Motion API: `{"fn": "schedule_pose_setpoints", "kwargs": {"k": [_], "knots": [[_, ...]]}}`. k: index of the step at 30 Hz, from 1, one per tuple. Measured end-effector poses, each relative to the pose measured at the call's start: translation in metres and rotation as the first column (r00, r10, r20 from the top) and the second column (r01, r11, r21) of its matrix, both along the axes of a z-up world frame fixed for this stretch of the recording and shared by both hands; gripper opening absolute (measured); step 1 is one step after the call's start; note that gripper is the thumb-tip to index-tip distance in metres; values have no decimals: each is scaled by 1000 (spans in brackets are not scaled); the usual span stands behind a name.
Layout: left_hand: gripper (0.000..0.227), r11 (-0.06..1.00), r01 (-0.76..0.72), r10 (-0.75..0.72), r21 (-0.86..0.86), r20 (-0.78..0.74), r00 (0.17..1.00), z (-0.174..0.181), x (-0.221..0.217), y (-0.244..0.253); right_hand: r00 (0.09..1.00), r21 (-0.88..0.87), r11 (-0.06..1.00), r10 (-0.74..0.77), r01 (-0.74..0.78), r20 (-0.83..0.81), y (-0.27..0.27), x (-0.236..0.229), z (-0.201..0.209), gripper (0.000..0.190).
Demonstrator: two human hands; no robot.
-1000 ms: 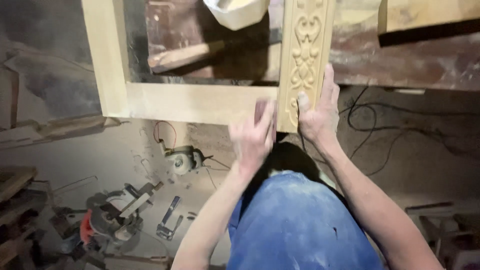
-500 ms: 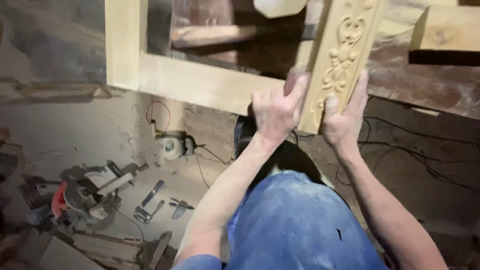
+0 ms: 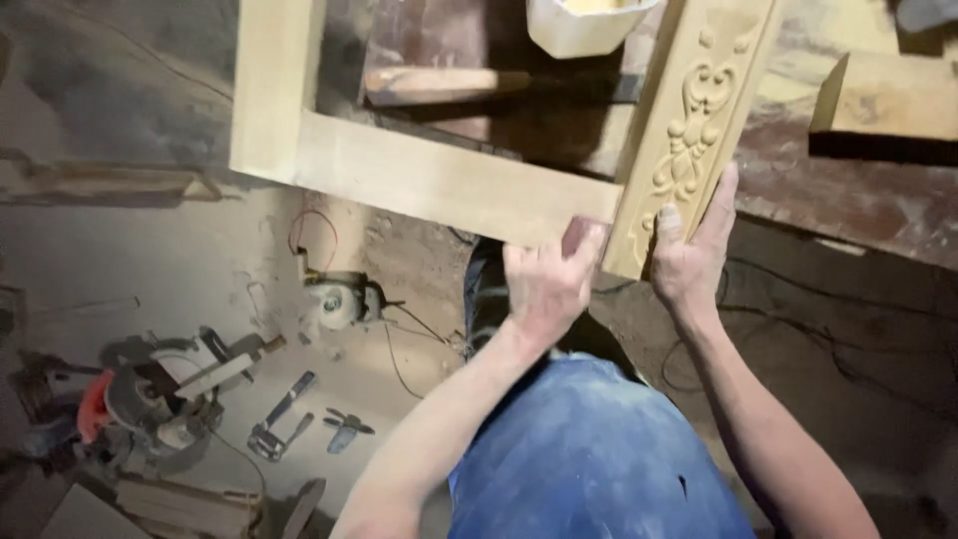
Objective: The person applies glue to the joint of a carved wooden frame, joins a cross member by hand, uses a chisel and mallet to clear wood from a groove, and sands the surface of the frame.
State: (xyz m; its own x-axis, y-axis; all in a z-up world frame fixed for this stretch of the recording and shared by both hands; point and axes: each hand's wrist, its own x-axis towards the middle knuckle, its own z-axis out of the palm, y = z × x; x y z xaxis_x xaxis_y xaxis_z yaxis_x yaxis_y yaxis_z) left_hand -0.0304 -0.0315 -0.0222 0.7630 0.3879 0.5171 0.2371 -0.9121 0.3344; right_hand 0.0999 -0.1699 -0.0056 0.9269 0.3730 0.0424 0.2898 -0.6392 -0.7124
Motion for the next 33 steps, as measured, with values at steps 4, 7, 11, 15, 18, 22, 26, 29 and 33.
{"fn": "schedule_pose_setpoints", "kwargs": {"k": [4, 7, 11, 15, 18, 22, 26, 29, 33], "knots": [[35, 995, -67, 62, 69, 73, 995, 1, 63, 23, 1000, 13, 1000, 19, -19, -2, 4, 0, 3, 72], [44, 991, -95, 84, 92, 114, 990, 12, 37, 14, 1000, 58, 998, 28, -28, 0, 2, 3, -1, 73], [28, 1000, -14, 14, -25, 11, 1000, 11, 38, 15, 1000, 26, 1000, -13, 13, 12, -4, 4, -5, 75], [30, 998, -51, 50, 36, 37, 998, 9, 61, 27, 1000, 42, 999, 6, -6, 13, 1, 3, -2, 73], [25, 998, 35, -37, -53, -44, 998, 20, -11, 5, 999, 12, 1000, -23, 23, 27, 2, -3, 1, 76], [33, 1000, -4, 4, 22, -7, 1000, 5, 37, 23, 1000, 31, 1000, -3, 3, -5, 3, -1, 2, 73], [25, 1000, -18, 18, -1, 0, 1000, 41, 18, 17, 1000, 35, 999, -4, 3, 6, 5, -1, 8, 73], [26, 1000, -4, 4, -5, -13, 1000, 30, 26, 21, 1000, 35, 999, -11, 10, 19, 6, 7, 6, 72], [32, 998, -60, 59, 24, 28, 998, 5, 47, 21, 1000, 21, 1000, 0, 0, 29, 0, 1, -2, 73]]}}
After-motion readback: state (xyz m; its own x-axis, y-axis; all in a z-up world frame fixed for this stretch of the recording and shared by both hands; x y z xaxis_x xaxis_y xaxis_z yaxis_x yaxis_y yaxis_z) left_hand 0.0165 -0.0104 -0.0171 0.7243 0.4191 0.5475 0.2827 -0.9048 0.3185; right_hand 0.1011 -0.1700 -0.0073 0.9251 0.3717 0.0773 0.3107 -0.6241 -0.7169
